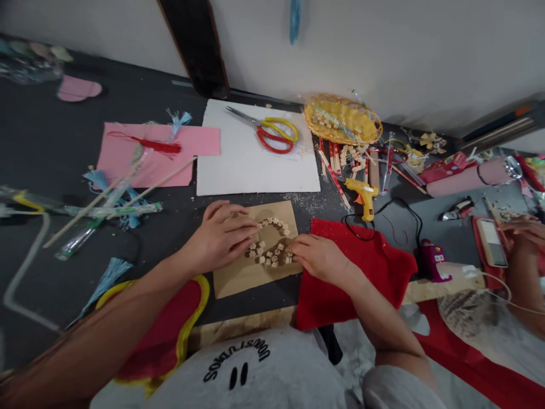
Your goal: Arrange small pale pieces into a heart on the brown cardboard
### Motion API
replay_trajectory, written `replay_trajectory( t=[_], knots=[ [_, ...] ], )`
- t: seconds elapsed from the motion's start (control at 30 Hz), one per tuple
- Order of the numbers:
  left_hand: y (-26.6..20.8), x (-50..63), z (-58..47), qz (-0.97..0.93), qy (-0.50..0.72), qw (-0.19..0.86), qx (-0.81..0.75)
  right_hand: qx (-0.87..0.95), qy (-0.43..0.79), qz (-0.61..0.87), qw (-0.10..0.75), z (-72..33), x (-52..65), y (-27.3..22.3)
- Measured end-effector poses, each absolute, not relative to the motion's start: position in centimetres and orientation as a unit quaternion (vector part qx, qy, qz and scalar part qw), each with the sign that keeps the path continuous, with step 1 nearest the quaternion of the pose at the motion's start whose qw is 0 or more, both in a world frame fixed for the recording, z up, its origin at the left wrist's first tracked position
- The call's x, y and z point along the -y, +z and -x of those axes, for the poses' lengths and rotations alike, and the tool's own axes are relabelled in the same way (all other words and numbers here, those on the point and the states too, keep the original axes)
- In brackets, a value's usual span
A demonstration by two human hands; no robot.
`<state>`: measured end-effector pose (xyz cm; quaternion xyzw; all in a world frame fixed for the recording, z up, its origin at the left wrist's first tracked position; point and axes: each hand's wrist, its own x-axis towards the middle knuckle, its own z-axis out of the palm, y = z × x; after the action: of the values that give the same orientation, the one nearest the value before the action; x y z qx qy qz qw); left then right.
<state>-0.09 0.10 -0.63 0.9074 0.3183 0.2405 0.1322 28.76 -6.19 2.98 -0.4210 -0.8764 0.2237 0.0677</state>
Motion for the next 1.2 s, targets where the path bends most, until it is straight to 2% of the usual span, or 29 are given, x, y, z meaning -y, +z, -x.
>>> replay_trajectory(
  t=[0.07, 0.27, 0.47, 0.73, 1.2],
  knots=[
    [-0.7, -0.1, 0.1, -0.907, 0.244, 0.129, -0.317, 0.870, 0.220, 0.435, 0.076, -28.7, 6.6, 2.8],
    [-0.9, -0.2, 0.0, -0.906, 0.261, 0.120, -0.311, 0.825, 0.193, 0.502, 0.173, -28.3, 6.6, 2.5],
    [-0.8, -0.2, 0.1, -0.906, 0.246, 0.133, -0.317, 0.839, 0.118, 0.506, 0.161, -27.0, 6.1, 1.3],
    [-1.3, -0.2, 0.0, -0.908, 0.271, 0.111, -0.300, 0.850, 0.054, 0.488, 0.188, -26.5, 6.0, 0.7],
    [-0.9, -0.3, -0.1, -0.900, 0.270, 0.145, -0.309, 0.826, 0.116, 0.499, 0.235, -27.2, 6.1, 1.0]
  ],
)
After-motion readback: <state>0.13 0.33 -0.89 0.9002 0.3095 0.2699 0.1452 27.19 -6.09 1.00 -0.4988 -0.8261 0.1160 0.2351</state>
